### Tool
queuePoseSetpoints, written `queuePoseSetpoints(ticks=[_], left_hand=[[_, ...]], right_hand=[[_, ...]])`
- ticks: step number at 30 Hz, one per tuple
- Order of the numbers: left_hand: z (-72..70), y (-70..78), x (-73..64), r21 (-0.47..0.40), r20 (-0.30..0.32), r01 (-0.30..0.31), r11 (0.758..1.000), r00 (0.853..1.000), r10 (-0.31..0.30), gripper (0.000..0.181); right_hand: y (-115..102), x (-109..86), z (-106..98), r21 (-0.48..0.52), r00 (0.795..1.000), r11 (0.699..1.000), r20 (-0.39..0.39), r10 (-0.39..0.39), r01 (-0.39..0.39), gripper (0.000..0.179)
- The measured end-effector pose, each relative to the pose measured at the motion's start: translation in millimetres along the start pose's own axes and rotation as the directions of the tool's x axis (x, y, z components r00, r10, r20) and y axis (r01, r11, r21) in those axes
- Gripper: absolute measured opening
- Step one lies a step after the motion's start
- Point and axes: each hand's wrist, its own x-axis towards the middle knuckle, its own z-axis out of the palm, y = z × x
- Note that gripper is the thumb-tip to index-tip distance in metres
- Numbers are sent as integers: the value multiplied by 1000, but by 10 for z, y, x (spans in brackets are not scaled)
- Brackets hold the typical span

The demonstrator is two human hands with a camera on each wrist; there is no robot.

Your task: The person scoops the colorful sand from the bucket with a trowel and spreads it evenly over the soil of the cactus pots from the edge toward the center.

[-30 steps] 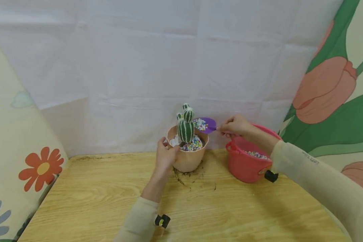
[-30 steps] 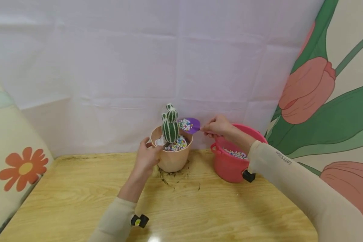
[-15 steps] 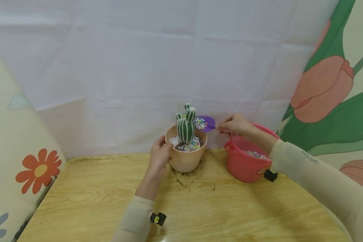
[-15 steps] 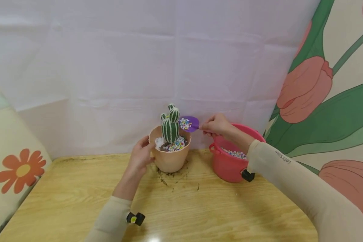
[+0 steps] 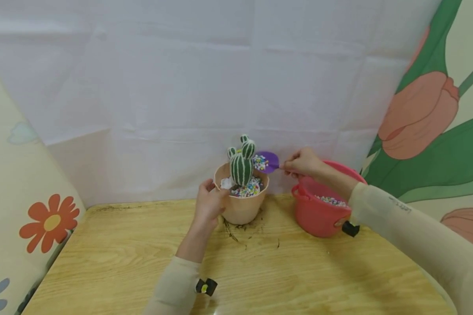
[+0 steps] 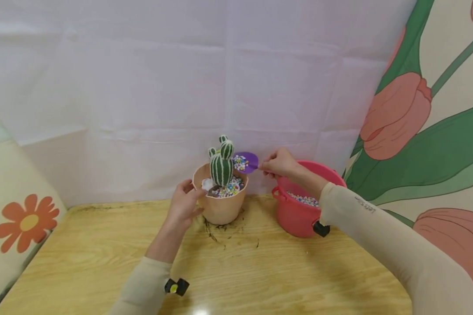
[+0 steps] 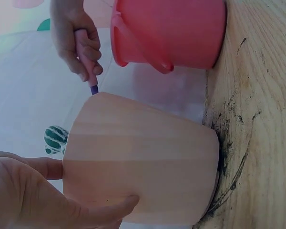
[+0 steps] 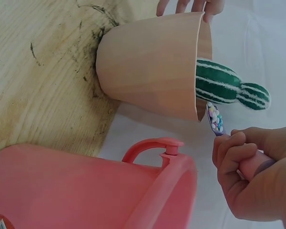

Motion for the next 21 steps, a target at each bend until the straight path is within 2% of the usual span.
queuePoseSetpoints(ticks=[8, 21], left_hand=[[-39, -11, 47, 39, 23, -43, 998, 999, 42, 68], [-142, -10, 121, 30, 84, -47, 998, 995, 44, 62]], right_hand=[[-25, 21, 31, -48, 1000, 999, -11, -8, 8, 28], [-68, 34, 69, -51, 1000, 999, -29, 0, -1, 22]])
